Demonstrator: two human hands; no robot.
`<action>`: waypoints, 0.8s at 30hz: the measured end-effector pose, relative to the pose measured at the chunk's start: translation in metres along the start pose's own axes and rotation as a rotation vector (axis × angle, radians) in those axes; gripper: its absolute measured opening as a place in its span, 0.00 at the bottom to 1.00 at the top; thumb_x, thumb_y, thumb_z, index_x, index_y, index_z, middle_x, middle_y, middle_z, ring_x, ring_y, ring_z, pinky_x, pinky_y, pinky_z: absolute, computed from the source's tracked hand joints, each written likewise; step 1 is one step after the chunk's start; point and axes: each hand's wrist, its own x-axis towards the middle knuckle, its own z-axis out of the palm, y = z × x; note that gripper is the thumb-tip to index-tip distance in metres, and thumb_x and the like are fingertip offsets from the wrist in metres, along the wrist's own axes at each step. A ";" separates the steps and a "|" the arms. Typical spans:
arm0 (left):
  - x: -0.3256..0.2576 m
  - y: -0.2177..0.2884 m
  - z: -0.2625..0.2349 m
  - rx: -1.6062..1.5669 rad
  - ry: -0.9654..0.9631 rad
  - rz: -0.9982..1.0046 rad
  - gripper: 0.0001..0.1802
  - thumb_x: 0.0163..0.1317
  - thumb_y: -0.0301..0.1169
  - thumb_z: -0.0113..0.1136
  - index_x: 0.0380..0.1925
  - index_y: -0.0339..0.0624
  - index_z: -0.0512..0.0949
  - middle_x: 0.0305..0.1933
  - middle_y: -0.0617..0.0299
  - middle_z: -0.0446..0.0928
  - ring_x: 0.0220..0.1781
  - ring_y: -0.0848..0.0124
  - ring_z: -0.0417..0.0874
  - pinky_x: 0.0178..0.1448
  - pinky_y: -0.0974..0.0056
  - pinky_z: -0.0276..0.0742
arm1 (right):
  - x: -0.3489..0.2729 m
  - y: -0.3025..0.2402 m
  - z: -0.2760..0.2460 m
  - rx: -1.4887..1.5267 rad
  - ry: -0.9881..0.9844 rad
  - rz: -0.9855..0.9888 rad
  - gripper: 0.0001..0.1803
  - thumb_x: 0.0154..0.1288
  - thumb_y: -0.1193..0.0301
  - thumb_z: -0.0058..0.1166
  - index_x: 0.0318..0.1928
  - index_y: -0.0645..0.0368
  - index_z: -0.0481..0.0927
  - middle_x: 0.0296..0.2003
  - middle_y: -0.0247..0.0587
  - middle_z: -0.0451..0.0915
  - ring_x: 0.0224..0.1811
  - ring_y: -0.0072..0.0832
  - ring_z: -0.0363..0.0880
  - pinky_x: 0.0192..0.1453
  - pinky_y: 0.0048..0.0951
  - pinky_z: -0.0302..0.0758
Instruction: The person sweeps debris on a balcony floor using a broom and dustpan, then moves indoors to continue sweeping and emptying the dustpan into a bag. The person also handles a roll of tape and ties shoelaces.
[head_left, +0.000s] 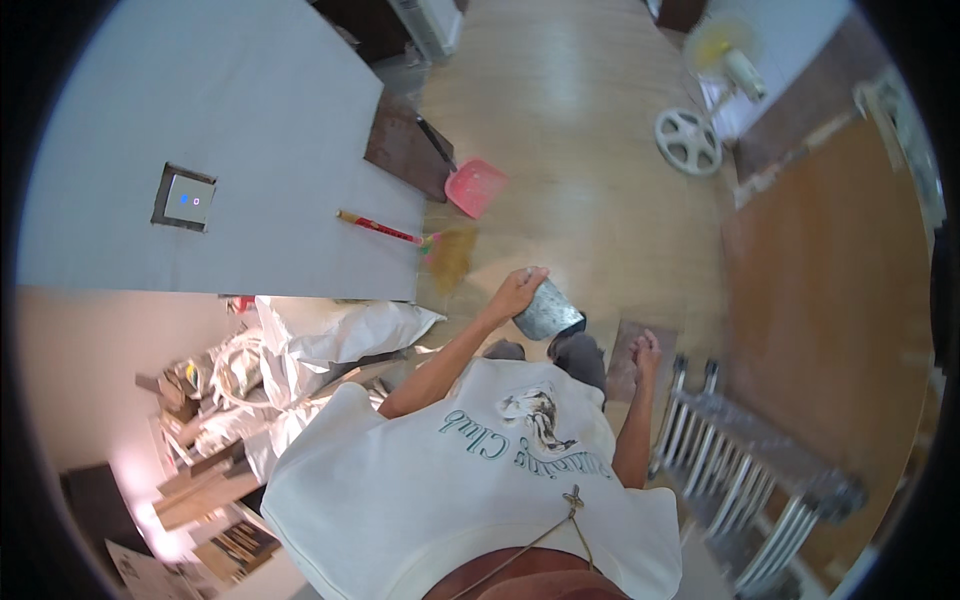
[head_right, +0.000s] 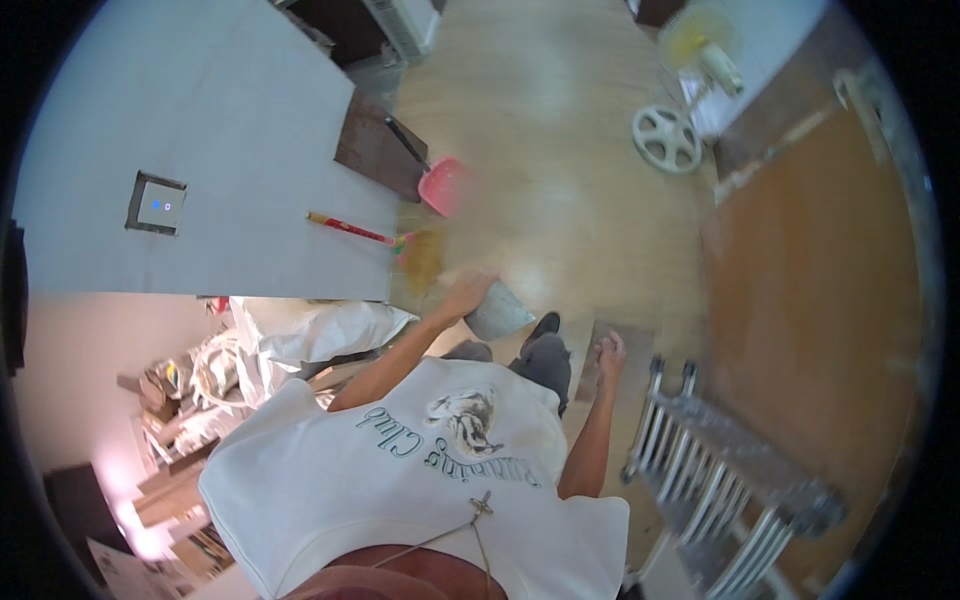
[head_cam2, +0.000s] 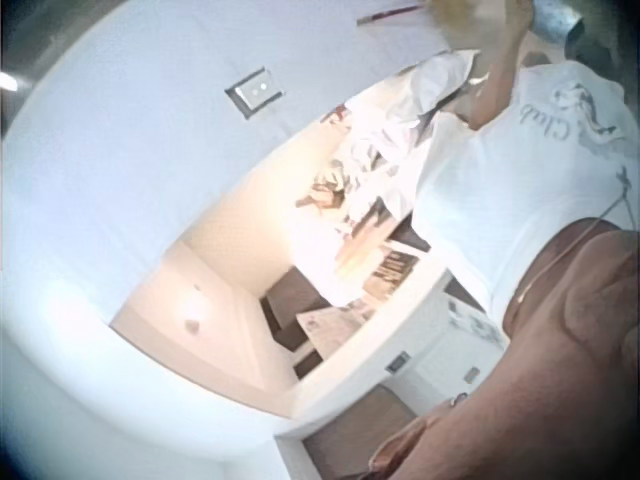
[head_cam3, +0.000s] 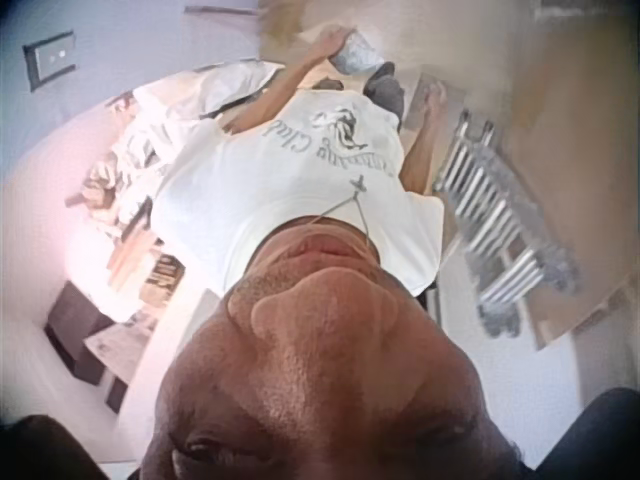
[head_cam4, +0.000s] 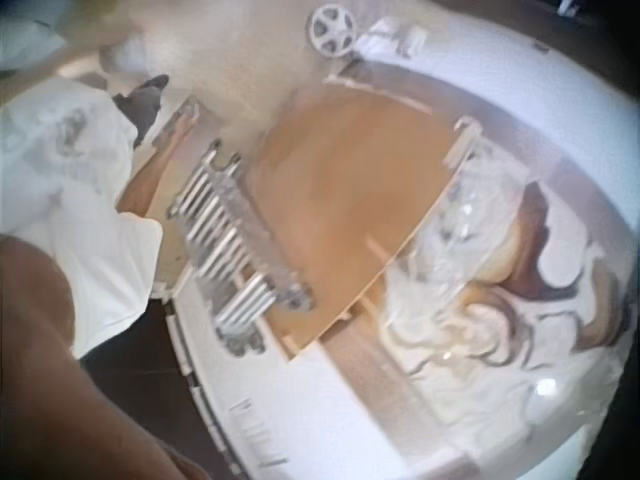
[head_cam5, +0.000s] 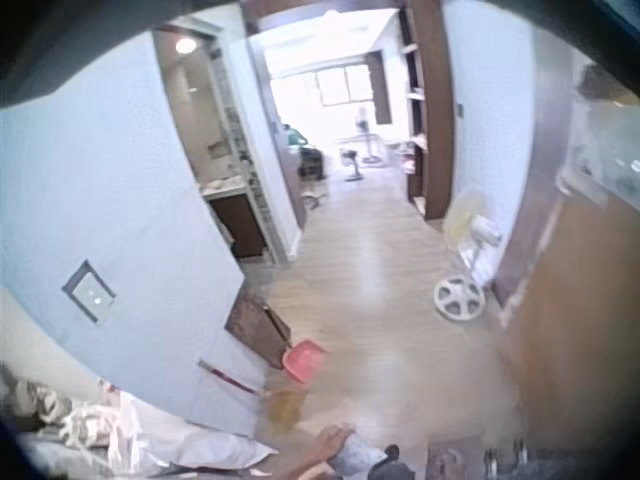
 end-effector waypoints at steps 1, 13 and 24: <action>0.023 0.000 -0.016 0.014 0.101 0.052 0.23 0.72 0.46 0.50 0.30 0.36 0.76 0.26 0.68 0.70 0.32 0.76 0.68 0.40 0.65 0.69 | 0.031 -0.042 0.022 -0.036 -0.014 -0.021 0.24 0.65 0.69 0.54 0.60 0.63 0.72 0.31 0.32 0.77 0.27 0.18 0.74 0.28 0.20 0.70; 0.229 0.020 -0.104 -0.257 0.408 -0.203 0.14 0.70 0.41 0.54 0.37 0.41 0.78 0.30 0.70 0.74 0.32 0.79 0.73 0.37 0.68 0.72 | 0.138 -0.340 0.317 -0.097 -1.021 -0.108 0.27 0.69 0.60 0.55 0.63 0.61 0.71 0.46 0.36 0.78 0.46 0.23 0.77 0.51 0.26 0.74; 0.487 0.068 -0.219 -0.339 -0.133 -0.133 0.13 0.67 0.35 0.59 0.44 0.36 0.76 0.38 0.59 0.79 0.40 0.71 0.81 0.43 0.64 0.80 | 0.239 -0.453 0.481 0.026 -0.761 -0.072 0.16 0.68 0.59 0.56 0.45 0.60 0.79 0.36 0.32 0.80 0.37 0.21 0.77 0.44 0.25 0.73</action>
